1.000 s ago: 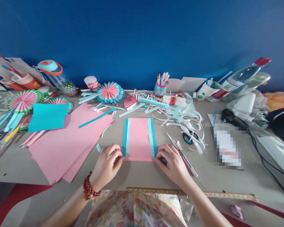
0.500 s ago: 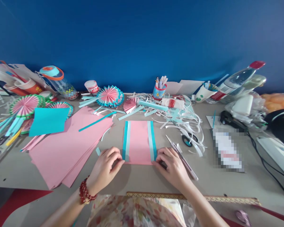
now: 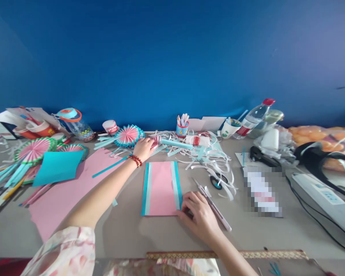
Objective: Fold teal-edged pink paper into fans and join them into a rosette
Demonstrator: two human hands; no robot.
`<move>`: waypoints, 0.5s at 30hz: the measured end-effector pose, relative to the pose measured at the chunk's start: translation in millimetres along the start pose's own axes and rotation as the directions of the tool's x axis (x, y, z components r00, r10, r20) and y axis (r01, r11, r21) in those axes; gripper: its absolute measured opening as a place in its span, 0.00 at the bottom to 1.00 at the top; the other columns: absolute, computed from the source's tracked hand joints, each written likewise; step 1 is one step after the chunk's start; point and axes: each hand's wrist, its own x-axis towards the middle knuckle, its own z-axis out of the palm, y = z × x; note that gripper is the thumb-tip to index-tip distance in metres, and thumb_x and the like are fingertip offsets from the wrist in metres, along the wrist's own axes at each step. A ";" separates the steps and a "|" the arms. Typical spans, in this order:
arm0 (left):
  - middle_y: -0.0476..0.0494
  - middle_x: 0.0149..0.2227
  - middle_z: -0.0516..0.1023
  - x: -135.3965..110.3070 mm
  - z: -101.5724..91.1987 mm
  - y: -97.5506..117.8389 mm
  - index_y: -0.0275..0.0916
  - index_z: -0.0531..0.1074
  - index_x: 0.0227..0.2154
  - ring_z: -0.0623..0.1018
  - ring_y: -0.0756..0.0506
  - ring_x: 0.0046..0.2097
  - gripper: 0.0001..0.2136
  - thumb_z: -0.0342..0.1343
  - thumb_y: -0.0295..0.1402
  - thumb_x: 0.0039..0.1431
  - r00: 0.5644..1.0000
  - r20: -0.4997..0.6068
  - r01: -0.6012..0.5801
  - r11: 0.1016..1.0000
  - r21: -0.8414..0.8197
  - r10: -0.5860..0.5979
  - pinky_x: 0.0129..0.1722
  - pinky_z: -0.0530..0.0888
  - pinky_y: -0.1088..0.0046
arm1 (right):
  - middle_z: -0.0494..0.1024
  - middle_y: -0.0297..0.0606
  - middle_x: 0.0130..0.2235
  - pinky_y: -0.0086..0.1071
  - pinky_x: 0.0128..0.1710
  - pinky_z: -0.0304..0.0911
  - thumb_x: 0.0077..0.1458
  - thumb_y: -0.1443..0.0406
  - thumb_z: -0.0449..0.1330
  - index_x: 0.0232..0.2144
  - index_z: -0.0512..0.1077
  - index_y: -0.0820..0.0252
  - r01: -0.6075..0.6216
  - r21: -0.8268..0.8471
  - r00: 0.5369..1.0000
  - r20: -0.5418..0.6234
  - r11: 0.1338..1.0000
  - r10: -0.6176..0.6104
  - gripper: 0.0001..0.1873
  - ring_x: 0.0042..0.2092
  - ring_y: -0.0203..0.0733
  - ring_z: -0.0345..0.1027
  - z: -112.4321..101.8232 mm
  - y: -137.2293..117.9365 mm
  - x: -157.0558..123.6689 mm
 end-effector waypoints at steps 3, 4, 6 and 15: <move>0.38 0.38 0.75 5.6 8.0 -6.3 0.38 0.75 0.34 0.73 0.39 0.45 0.06 0.53 0.28 0.62 0.999 -0.021 -0.028 1.000 0.012 0.029 0.47 0.69 0.61 | 0.71 0.37 0.34 0.38 0.39 0.62 0.58 0.62 0.63 0.27 0.68 0.57 0.003 0.017 1.000 -0.021 1.000 -0.003 0.10 0.37 0.44 0.65 0.3 -0.7 0.2; 0.38 0.38 0.75 4.5 7.0 -7.6 0.38 0.75 0.33 0.73 0.39 0.45 0.07 0.52 0.27 0.62 0.999 -0.033 -0.042 0.999 0.015 0.043 0.46 0.69 0.61 | 0.71 0.37 0.34 0.38 0.39 0.62 0.58 0.62 0.63 0.27 0.68 0.57 0.007 0.021 1.000 -0.028 1.000 -0.006 0.10 0.37 0.44 0.65 0.3 -0.8 0.6; 0.39 0.39 0.76 -0.7 0.0 -8.9 0.38 0.75 0.33 0.73 0.40 0.45 0.09 0.50 0.26 0.63 0.995 -0.056 -0.079 0.997 0.023 0.080 0.47 0.69 0.61 | 0.71 0.37 0.34 0.38 0.39 0.62 0.58 0.63 0.63 0.27 0.68 0.57 0.006 0.027 0.999 -0.038 1.000 -0.005 0.09 0.37 0.44 0.65 0.2 -0.9 1.8; 0.45 0.47 0.80 -74.5 -66.5 19.8 0.45 0.75 0.44 0.75 0.44 0.50 0.11 0.50 0.26 0.65 0.886 -0.231 -0.388 0.915 0.110 0.403 0.54 0.70 0.60 | 0.74 0.40 0.40 0.42 0.43 0.65 0.61 0.62 0.58 0.38 0.70 0.56 -0.030 0.245 0.988 -0.140 0.969 0.066 0.05 0.43 0.47 0.69 -2.4 3.6 -2.6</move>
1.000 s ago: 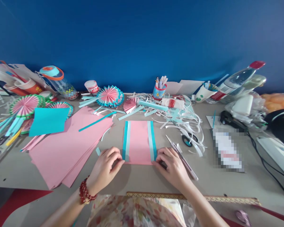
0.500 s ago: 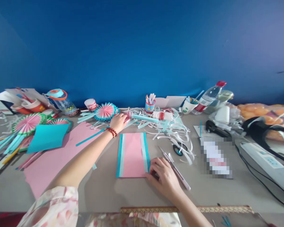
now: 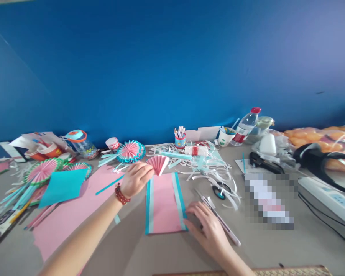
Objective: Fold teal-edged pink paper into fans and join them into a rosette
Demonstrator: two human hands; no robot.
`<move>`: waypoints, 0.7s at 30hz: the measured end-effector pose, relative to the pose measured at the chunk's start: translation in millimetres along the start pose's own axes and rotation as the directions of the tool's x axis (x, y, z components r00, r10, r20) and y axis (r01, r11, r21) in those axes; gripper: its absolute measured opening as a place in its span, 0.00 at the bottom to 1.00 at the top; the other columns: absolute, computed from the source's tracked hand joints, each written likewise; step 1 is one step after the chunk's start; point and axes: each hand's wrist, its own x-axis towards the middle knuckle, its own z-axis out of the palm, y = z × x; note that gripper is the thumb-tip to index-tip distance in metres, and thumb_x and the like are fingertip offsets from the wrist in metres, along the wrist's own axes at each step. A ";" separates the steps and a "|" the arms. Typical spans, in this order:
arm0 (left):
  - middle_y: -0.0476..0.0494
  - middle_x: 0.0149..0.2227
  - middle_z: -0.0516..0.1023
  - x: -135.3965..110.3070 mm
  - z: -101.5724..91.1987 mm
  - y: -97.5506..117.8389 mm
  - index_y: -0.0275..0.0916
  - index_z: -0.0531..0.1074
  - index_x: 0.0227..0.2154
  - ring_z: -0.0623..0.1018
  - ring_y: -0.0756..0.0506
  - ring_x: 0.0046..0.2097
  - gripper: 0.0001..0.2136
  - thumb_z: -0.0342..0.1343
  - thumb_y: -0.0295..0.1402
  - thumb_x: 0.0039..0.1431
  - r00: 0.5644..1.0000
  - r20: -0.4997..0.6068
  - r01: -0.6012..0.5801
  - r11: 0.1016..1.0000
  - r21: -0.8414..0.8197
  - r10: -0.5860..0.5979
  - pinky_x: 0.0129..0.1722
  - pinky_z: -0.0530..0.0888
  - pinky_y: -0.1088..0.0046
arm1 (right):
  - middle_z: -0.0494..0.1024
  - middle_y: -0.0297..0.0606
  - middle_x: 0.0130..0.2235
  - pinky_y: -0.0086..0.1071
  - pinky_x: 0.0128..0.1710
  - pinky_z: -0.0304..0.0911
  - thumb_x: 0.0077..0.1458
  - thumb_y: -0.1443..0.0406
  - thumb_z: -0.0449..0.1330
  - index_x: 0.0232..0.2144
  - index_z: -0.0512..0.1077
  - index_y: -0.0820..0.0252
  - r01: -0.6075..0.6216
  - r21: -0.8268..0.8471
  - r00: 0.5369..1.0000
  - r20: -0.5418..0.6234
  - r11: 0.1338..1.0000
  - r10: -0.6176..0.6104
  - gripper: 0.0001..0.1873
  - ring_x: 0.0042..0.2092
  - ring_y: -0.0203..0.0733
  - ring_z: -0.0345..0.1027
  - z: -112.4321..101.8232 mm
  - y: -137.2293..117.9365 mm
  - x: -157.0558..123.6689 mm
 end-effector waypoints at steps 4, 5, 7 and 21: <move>0.47 0.42 0.82 -5.6 -28.7 35.2 0.42 0.75 0.42 0.78 0.47 0.46 0.10 0.53 0.24 0.63 0.937 -0.179 -0.297 0.954 0.051 0.301 0.53 0.72 0.65 | 0.74 0.44 0.47 0.35 0.36 0.68 0.60 0.54 0.59 0.56 0.63 0.53 -0.182 0.477 0.983 0.066 0.860 0.172 0.25 0.38 0.42 0.70 -4.0 -13.1 15.9; 0.47 0.41 0.82 -5.3 -32.4 42.0 0.40 0.76 0.41 0.78 0.47 0.45 0.09 0.55 0.24 0.62 0.920 -0.204 -0.330 0.942 0.058 0.334 0.53 0.72 0.65 | 0.73 0.45 0.48 0.33 0.32 0.67 0.58 0.52 0.60 0.58 0.60 0.53 -0.215 0.594 0.976 0.102 0.775 0.193 0.29 0.36 0.40 0.69 -4.1 -18.6 24.3; 0.48 0.41 0.82 -6.3 -35.6 51.9 0.40 0.76 0.39 0.78 0.48 0.45 0.07 0.57 0.24 0.60 0.899 -0.231 -0.369 0.927 0.060 0.373 0.54 0.72 0.66 | 0.74 0.41 0.43 0.30 0.28 0.64 0.53 0.52 0.65 0.57 0.62 0.55 -0.265 0.716 0.958 0.116 0.646 0.264 0.33 0.31 0.36 0.66 -2.3 -29.3 43.0; 0.41 0.44 0.77 -29.5 -13.0 88.7 0.43 0.67 0.53 0.79 0.42 0.46 0.18 0.58 0.39 0.62 0.759 0.226 0.423 0.199 -0.884 -0.610 0.43 0.77 0.66 | 0.74 0.36 0.36 0.30 0.39 0.65 0.56 0.61 0.64 0.40 0.70 0.56 -0.044 0.654 0.989 -0.080 0.755 0.127 0.10 0.38 0.39 0.69 31.3 -25.6 61.4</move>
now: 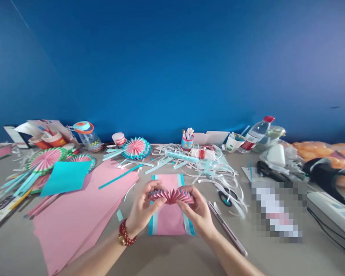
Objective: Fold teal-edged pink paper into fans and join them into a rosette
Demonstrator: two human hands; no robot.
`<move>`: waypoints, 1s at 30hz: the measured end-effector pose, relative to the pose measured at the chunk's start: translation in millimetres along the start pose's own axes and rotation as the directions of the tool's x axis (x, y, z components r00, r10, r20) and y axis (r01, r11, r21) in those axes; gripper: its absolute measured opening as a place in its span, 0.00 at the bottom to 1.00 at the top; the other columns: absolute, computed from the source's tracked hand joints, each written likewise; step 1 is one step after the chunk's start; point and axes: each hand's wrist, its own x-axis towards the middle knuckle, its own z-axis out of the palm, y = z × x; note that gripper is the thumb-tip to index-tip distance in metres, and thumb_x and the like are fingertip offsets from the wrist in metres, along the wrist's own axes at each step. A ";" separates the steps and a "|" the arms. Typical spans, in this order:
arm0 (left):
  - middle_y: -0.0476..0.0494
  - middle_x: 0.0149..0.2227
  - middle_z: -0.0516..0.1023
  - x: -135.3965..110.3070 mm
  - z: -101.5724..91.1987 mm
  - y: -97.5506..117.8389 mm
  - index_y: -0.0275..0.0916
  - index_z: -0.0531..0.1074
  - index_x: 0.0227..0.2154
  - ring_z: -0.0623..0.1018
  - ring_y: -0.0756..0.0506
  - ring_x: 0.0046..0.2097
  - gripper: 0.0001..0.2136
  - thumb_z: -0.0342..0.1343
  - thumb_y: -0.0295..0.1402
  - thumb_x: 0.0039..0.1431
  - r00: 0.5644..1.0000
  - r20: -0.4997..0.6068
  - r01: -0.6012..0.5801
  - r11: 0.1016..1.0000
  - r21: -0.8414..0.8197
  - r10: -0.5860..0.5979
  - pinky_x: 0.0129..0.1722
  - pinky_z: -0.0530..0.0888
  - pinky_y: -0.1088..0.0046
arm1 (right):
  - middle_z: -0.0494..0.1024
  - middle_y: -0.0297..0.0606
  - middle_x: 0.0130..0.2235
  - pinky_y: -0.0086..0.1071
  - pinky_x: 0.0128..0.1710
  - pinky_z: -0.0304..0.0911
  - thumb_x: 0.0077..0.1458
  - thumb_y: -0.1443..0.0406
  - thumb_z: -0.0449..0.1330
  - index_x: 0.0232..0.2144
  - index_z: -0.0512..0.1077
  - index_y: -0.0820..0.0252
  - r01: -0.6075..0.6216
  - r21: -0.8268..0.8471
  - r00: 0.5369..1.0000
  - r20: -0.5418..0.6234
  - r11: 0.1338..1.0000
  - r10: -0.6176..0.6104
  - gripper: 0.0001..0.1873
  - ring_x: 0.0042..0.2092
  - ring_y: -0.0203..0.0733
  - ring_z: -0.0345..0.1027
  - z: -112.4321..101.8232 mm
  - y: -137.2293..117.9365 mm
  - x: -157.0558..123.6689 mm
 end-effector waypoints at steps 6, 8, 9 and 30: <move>0.44 0.41 0.75 3.7 -10.6 -4.0 0.41 0.73 0.40 0.75 0.44 0.47 0.05 0.59 0.30 0.61 0.996 0.002 -0.092 0.996 -0.005 0.092 0.48 0.72 0.68 | 0.75 0.38 0.41 0.31 0.44 0.65 0.60 0.68 0.60 0.41 0.70 0.53 0.159 -0.044 0.983 0.096 0.986 -0.154 0.07 0.45 0.41 0.70 -6.6 -4.4 -0.5; 0.43 0.42 0.75 4.8 -11.3 -4.3 0.41 0.73 0.40 0.75 0.44 0.48 0.05 0.58 0.30 0.62 0.997 0.018 -0.079 0.996 -0.037 0.079 0.48 0.72 0.68 | 0.74 0.38 0.42 0.32 0.45 0.65 0.60 0.68 0.59 0.41 0.70 0.53 0.167 -0.042 0.982 0.100 0.985 -0.162 0.07 0.45 0.41 0.70 -8.3 -5.9 -0.3; 0.43 0.42 0.75 5.0 -11.1 -4.5 0.41 0.72 0.41 0.75 0.44 0.48 0.05 0.58 0.30 0.62 0.997 0.018 -0.078 0.996 -0.045 0.078 0.48 0.72 0.68 | 0.74 0.38 0.42 0.32 0.45 0.65 0.60 0.68 0.59 0.41 0.70 0.53 0.170 -0.044 0.981 0.104 0.985 -0.164 0.07 0.45 0.41 0.70 -9.1 -6.5 -0.3; 0.40 0.43 0.76 6.9 -12.0 -15.9 0.39 0.73 0.42 0.75 0.43 0.48 0.08 0.57 0.36 0.62 1.000 -0.003 -0.021 0.998 -0.055 0.021 0.48 0.70 0.67 | 0.75 0.42 0.43 0.39 0.47 0.67 0.60 0.66 0.58 0.42 0.70 0.55 0.122 -0.127 0.988 0.109 0.984 -0.108 0.07 0.48 0.46 0.70 -13.2 -1.8 0.4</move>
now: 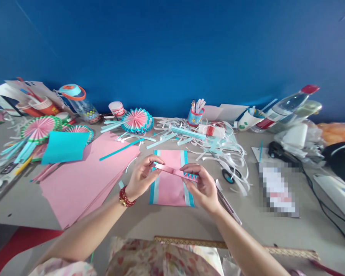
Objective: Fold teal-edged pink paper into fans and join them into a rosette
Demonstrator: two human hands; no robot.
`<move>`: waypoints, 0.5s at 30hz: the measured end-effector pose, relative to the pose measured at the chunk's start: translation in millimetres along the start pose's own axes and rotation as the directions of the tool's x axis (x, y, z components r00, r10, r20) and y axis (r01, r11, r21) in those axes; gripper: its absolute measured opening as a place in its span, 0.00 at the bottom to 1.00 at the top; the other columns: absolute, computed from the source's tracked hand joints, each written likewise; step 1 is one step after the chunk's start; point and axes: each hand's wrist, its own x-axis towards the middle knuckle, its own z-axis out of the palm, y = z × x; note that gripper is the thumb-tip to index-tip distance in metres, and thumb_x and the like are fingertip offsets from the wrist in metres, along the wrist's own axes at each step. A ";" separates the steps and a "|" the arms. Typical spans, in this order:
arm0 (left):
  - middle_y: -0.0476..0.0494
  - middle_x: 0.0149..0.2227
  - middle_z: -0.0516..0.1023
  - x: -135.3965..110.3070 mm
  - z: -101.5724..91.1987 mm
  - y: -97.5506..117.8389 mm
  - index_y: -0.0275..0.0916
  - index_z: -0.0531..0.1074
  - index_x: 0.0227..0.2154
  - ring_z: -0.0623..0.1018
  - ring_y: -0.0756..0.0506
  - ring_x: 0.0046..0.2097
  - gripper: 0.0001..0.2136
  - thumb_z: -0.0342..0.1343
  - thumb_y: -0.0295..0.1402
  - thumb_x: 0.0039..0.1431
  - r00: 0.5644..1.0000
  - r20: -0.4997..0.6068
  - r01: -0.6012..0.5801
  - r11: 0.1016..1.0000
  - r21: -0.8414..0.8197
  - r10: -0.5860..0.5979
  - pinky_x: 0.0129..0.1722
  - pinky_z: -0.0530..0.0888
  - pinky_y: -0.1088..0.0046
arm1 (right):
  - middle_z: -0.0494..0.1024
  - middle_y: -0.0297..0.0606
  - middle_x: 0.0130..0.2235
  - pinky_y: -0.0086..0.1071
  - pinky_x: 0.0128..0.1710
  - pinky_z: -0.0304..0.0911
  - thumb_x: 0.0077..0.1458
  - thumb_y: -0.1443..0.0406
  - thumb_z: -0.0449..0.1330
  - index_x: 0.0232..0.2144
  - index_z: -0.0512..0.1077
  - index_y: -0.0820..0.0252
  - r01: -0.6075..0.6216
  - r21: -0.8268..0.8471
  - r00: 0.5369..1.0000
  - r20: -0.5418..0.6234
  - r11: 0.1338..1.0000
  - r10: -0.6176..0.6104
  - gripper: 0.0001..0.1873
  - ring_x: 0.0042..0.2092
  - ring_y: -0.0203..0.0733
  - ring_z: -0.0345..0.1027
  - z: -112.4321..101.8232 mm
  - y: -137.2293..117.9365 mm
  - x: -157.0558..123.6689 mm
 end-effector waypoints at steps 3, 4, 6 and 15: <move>0.40 0.43 0.76 -0.4 0.2 -0.4 0.39 0.72 0.42 0.75 0.43 0.47 0.09 0.57 0.36 0.63 0.999 -0.016 0.036 0.999 0.017 -0.035 0.47 0.71 0.67 | 0.75 0.43 0.43 0.40 0.48 0.67 0.60 0.64 0.58 0.42 0.70 0.55 -0.012 -0.013 1.000 -0.005 1.000 0.012 0.07 0.48 0.47 0.70 -0.8 1.4 -0.2; 0.40 0.43 0.76 -0.5 0.2 -0.6 0.39 0.72 0.42 0.75 0.43 0.47 0.09 0.57 0.36 0.63 0.999 -0.014 0.040 0.999 0.023 -0.040 0.46 0.71 0.67 | 0.75 0.43 0.43 0.41 0.48 0.67 0.60 0.64 0.58 0.42 0.70 0.55 -0.016 -0.017 1.000 -0.008 1.000 0.016 0.07 0.48 0.47 0.70 -1.0 1.8 -0.1; 0.40 0.42 0.76 -0.5 0.4 -1.0 0.39 0.72 0.41 0.75 0.43 0.47 0.08 0.56 0.36 0.63 0.999 -0.006 0.034 0.999 0.036 -0.034 0.47 0.71 0.67 | 0.75 0.43 0.43 0.40 0.48 0.67 0.61 0.63 0.58 0.42 0.70 0.55 -0.027 -0.021 1.000 -0.011 0.999 0.027 0.07 0.48 0.47 0.70 -1.3 2.4 0.3; 0.42 0.42 0.76 -0.7 2.0 -0.3 0.39 0.72 0.41 0.75 0.44 0.47 0.06 0.56 0.32 0.63 0.999 -0.002 0.033 0.999 0.009 -0.033 0.45 0.71 0.70 | 0.75 0.42 0.45 0.37 0.47 0.67 0.61 0.63 0.60 0.44 0.71 0.54 -0.043 -0.027 0.999 -0.029 0.999 0.042 0.08 0.48 0.45 0.70 -0.4 3.8 -0.7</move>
